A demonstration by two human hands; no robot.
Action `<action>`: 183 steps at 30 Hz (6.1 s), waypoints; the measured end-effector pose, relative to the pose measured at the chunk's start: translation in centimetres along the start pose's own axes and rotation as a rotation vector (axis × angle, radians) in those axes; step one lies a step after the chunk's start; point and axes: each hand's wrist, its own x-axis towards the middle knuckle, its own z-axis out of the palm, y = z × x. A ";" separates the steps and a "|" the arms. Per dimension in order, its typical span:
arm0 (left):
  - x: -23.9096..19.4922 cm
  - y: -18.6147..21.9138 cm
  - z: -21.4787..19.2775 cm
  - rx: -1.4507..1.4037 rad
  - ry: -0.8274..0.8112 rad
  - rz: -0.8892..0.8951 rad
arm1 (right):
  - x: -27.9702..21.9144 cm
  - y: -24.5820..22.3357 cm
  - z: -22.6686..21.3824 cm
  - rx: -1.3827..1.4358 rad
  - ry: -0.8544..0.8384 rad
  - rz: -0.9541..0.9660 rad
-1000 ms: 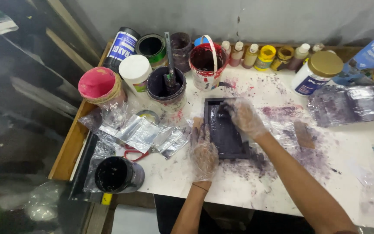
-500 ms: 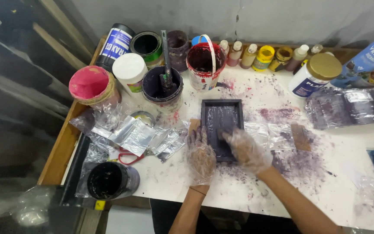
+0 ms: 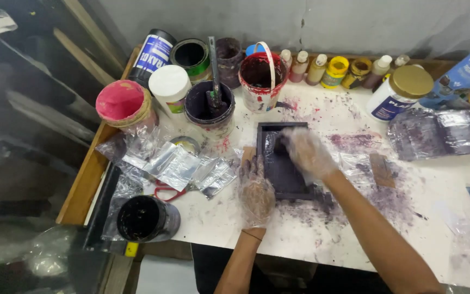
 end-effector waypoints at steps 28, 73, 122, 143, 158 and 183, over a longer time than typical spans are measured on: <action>6.1 -0.6 -3.0 -0.023 -0.099 -0.033 | -12.2 4.2 -15.1 0.032 -0.284 0.440; 1.3 2.5 3.8 -0.134 0.202 0.354 | -11.8 3.4 -16.2 0.135 -0.503 0.598; 2.1 8.4 -10.5 0.128 -0.777 0.169 | 2.7 9.6 -4.0 0.178 -0.216 0.154; -1.7 4.3 -2.5 0.390 -0.113 0.395 | -5.1 -4.9 -17.8 0.185 -0.499 0.129; -1.9 4.6 -2.6 0.141 -0.185 0.334 | -1.0 5.8 -7.0 0.098 -0.512 0.220; 1.9 7.7 -11.2 0.143 -0.706 0.202 | -6.7 6.1 -5.1 -0.400 0.255 -0.431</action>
